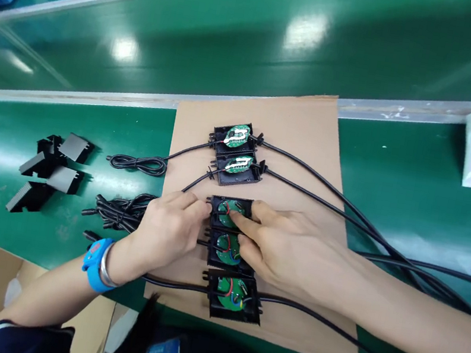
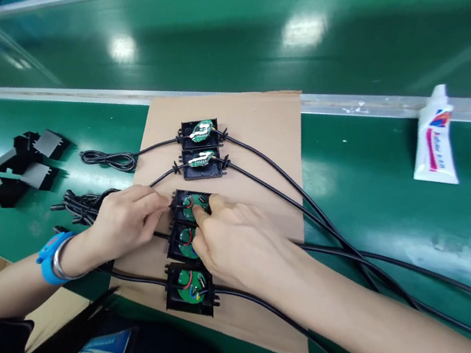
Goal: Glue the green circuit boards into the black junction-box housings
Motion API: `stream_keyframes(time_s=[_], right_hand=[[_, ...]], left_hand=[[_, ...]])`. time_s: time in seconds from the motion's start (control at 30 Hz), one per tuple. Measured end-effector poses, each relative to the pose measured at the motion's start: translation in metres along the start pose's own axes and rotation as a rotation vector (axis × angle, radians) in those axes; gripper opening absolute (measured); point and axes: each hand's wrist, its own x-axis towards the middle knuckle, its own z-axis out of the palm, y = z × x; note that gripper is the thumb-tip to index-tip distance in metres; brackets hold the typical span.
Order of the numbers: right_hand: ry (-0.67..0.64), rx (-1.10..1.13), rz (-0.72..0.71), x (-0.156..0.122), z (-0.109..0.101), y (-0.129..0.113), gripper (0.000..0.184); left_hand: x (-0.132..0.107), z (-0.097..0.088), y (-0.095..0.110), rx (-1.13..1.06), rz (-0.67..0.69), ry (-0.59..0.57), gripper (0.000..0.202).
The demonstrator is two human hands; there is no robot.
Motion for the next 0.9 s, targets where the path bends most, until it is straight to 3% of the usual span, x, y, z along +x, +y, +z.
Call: stream_keyframes(time_s=[0.17, 0.43, 0.53, 0.63, 0.8, 0.9], right_hand=[[0.035, -0.021, -0.015, 0.001, 0.0, -0.001, 0.029], [0.04, -0.018, -0.005, 0.001, 0.0, -0.003, 0.029], [0.044, -0.018, 0.01, 0.001, 0.0, -0.005, 0.029], [0.024, -0.013, 0.03, -0.001, -0.003, -0.004, 0.03], [0.007, 0.073, 0.036, -0.012, -0.011, 0.006, 0.046], [0.01, 0.111, 0.084, -0.019, -0.016, 0.01, 0.033]], left_hand=[[-0.004, 0.006, 0.004, 0.233, 0.122, 0.042, 0.021], [-0.007, 0.005, 0.011, 0.507, 0.307, -0.092, 0.019], [-0.007, -0.004, 0.011, 0.405, 0.234, -0.133, 0.029], [-0.002, -0.01, 0.014, 0.194, 0.142, -0.098, 0.03], [0.01, -0.001, 0.016, 0.027, 0.269, -0.216, 0.018], [0.011, 0.005, 0.014, 0.013, 0.304, -0.219, 0.024]])
